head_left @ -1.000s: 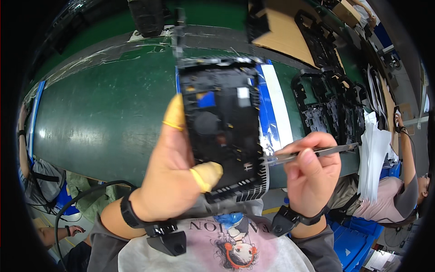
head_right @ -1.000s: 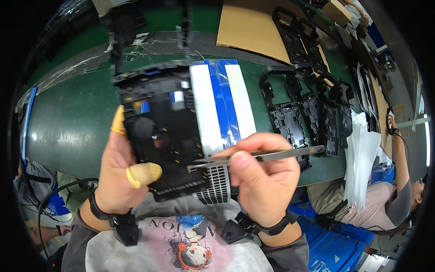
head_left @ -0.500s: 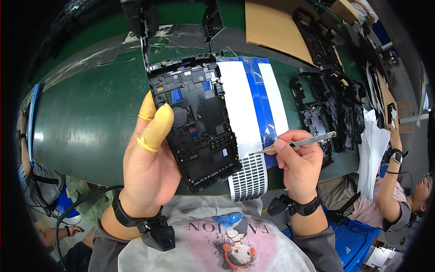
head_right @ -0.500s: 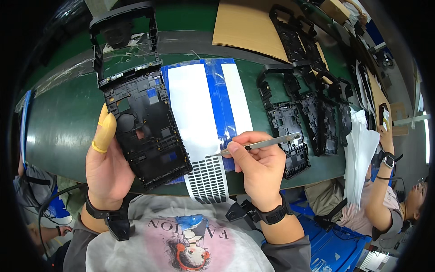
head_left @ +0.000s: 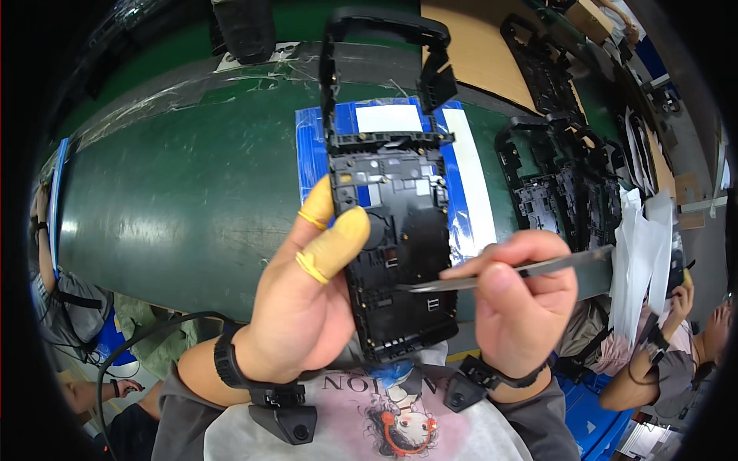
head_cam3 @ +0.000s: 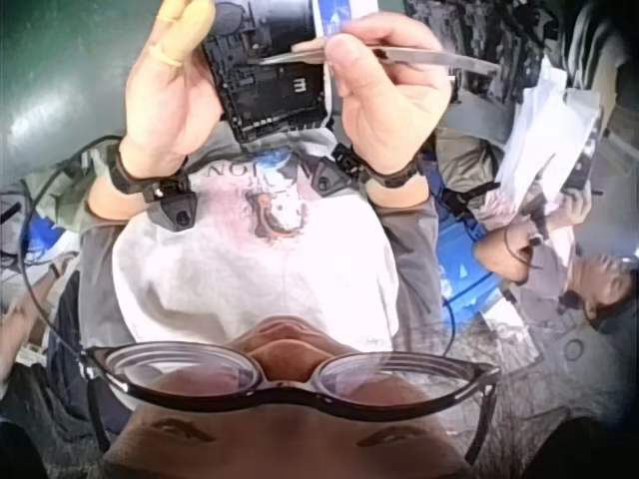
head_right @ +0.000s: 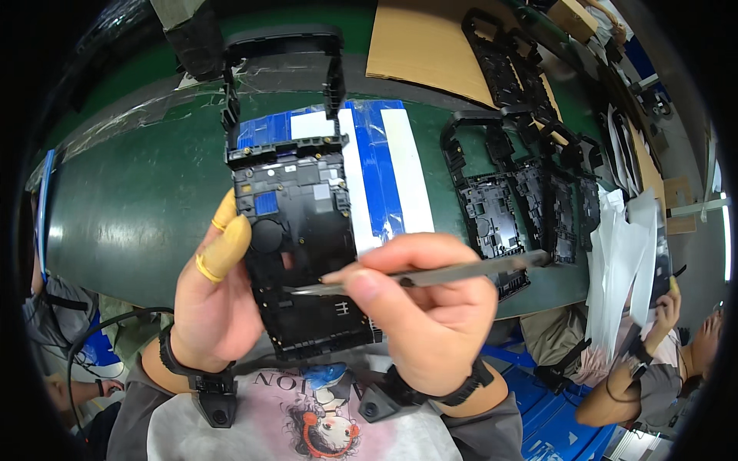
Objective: Using tweezers and manual dexterity to assemble small components into a plastic electronic housing on an assembly line.
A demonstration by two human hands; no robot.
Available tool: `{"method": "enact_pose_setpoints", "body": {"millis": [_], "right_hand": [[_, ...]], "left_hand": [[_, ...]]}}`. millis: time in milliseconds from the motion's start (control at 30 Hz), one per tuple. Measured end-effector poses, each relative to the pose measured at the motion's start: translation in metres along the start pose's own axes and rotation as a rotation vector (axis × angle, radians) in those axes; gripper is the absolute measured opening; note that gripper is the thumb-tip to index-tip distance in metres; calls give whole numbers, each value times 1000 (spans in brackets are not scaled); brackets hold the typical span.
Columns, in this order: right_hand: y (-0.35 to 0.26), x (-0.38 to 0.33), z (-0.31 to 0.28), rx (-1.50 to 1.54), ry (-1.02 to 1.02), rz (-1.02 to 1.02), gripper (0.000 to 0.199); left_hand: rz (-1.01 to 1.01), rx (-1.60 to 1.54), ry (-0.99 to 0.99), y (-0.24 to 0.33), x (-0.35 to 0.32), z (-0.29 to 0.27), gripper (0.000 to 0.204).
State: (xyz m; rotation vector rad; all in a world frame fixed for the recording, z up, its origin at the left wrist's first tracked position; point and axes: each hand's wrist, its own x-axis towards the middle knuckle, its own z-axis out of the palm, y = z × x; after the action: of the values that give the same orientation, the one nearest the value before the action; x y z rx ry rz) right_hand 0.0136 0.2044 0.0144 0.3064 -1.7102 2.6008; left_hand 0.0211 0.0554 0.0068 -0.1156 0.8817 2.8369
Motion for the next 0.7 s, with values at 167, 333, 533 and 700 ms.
{"method": "enact_pose_setpoints", "body": {"millis": [167, 333, 533, 700], "right_hand": [[5, 3, 1, 20, -32, 72, 14], [6, 3, 1, -18, -36, 57, 14], [5, 4, 5, -166, 43, 86, 13], [4, 4, 5, -164, 47, 87, 13]], "left_hand": [[13, 3, -4, -5, -4, 3, 44], [8, 1, -1, -6, -6, 2, 43], [3, 5, -22, -5, -5, 4, 42], [16, 29, -8, -6, -5, 6, 42]]}}
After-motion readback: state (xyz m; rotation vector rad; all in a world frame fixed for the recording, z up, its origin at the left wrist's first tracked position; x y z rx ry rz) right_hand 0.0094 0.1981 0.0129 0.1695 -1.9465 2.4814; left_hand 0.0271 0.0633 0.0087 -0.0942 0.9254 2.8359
